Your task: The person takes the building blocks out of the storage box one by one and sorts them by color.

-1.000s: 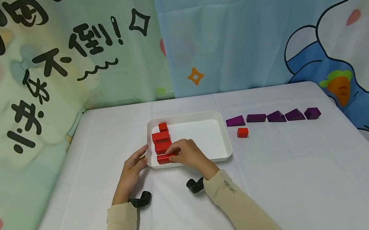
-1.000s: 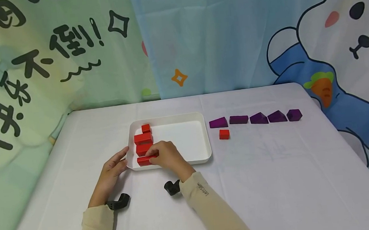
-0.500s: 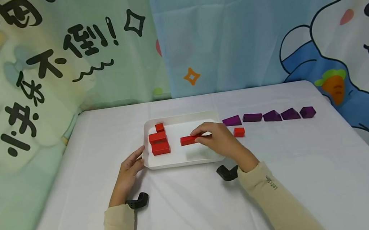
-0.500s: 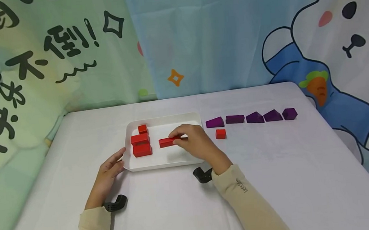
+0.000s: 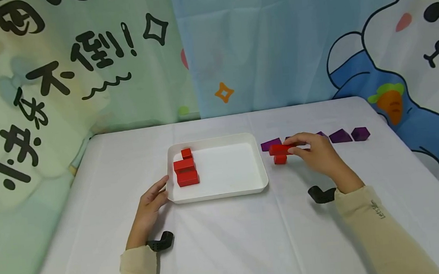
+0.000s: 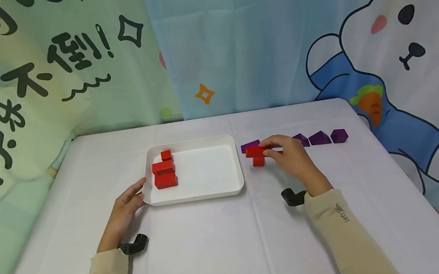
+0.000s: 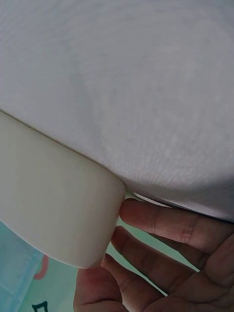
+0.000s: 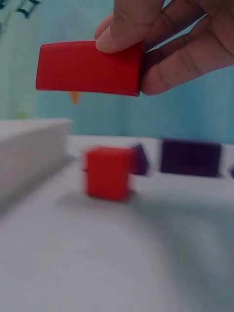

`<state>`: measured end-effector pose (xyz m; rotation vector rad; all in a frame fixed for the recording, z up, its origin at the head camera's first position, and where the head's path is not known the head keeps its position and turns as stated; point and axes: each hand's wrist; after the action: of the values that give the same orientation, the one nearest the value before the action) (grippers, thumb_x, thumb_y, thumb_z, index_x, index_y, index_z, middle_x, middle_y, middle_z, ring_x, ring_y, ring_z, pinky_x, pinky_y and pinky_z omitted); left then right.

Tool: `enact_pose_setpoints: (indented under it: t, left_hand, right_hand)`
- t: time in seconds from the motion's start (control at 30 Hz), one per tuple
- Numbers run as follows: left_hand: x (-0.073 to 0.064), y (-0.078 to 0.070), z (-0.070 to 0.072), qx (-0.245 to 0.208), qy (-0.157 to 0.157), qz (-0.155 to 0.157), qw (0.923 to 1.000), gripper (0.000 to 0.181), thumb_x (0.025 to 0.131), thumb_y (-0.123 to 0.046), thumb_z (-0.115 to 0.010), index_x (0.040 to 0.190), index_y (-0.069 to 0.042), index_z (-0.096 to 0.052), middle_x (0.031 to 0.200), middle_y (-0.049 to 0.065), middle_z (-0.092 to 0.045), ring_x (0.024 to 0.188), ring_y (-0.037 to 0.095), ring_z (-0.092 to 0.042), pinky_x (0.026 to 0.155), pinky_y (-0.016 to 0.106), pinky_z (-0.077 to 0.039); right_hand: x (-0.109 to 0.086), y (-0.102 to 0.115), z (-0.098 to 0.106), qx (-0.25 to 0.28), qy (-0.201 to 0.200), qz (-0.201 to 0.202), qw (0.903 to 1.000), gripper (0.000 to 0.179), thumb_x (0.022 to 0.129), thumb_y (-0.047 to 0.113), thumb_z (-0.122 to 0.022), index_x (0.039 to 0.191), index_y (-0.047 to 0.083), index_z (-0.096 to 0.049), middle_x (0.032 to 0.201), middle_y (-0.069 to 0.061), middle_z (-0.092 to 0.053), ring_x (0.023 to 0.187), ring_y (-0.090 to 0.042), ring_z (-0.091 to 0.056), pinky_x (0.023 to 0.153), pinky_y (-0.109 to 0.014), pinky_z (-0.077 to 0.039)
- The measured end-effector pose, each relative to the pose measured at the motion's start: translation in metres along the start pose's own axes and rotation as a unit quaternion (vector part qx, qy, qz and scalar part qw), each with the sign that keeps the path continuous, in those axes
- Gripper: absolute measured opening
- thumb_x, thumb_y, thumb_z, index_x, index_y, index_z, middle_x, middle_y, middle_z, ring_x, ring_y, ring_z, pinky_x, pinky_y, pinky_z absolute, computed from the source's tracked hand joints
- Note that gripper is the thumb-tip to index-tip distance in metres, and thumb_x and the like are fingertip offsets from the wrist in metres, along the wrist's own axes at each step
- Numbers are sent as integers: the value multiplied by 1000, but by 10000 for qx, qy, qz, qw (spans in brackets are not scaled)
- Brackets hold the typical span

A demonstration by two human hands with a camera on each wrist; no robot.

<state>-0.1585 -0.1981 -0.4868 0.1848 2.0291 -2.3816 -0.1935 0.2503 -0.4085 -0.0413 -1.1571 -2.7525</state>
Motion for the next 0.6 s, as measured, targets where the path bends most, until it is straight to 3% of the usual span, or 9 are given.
enact_pose_setpoints:
  t: [0.27,0.6]
  left_hand:
    - [-1,-2,1,113,-29,69,9999,51,107,0,-51,158,6,-49,164,24,-47,150,43,-46,96,12,-47]
    - [0,0,0,-32,-4,36,10000,51,107,2,-50,157,9,-47,164,26,-46,149,43,-47,96,13,-49]
  right_hand:
    - [-6,-42,14,-249,-177,-218,9993,27,104,0,-68,130,-6,-70,136,-36,-64,129,-55,-55,103,-70,-49]
    - [-6,-68,13,-256,22,-508,9984,25,103,-4,-66,128,-10,-68,135,-39,-63,129,-57,-54,110,-73,-41]
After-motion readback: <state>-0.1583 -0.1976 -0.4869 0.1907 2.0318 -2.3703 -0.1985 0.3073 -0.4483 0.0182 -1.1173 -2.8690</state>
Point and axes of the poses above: each hand's wrist, its own x-axis towards the middle knuckle, its own z-axis out of the back of the hand, y = z × x
